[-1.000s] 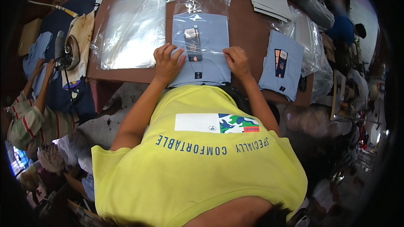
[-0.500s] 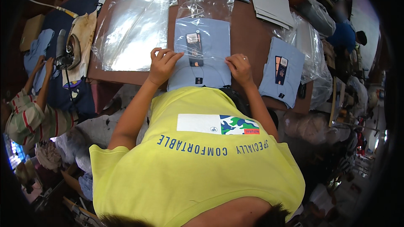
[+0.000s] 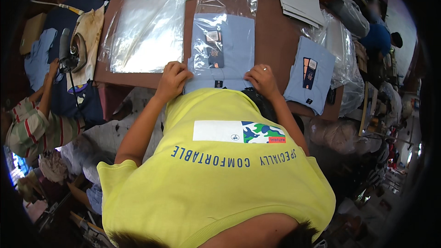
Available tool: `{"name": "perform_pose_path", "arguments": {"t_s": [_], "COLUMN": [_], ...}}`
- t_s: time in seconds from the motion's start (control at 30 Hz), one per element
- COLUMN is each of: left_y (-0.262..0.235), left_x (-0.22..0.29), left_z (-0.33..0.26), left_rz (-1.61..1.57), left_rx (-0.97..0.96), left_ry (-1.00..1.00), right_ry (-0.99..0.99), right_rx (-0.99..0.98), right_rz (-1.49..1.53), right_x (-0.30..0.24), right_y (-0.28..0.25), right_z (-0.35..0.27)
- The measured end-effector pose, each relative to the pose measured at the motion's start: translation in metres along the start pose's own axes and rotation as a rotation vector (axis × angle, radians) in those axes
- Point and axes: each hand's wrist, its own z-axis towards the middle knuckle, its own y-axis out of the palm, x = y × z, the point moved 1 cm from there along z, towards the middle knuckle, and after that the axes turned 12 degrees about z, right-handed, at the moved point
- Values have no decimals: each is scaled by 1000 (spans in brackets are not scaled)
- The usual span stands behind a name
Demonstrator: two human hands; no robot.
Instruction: The person packs folded blue shirts into clear plastic bags by hand, smoothing the bags and stacking the finished packages on a workbench.
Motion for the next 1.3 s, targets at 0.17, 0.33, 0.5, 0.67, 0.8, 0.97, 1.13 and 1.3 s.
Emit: {"name": "perform_pose_path", "arguments": {"t_s": [0.17, 0.33, 0.5, 0.67, 0.8, 0.97, 1.13, 1.3], "left_y": [-4, -9, -11, 23, 39, 41, 43, 41], "left_x": [9, 10, 18, 13, 8, 16, 22, 25], "left_z": [-9, -21, -24, -23, -4, 2, 12, 16], "left_rz": [-34, 10, 13, -489, -591, -611, -678, -815], "left_rx": [-79, -141, -187, -31, 32, -38, -57, -88], "left_ry": [85, 177, 44, -521, -724, -789, -848, -818], "right_ry": [133, 229, 160, 199, 282, 270, 265, 265], "right_rx": [-164, -323, -257, -75, 96, 194, 241, 255], "right_rz": [179, 259, 95, 95, 179, 214, 220, 239], "right_x": [2, -2, -18, -28, -34, -29, -23, -26], "right_y": [-5, -5, -6, 6, 21, 33, 39, 40], "right_z": [-6, -8, -10, -25, -33, -41, -44, -44]}}
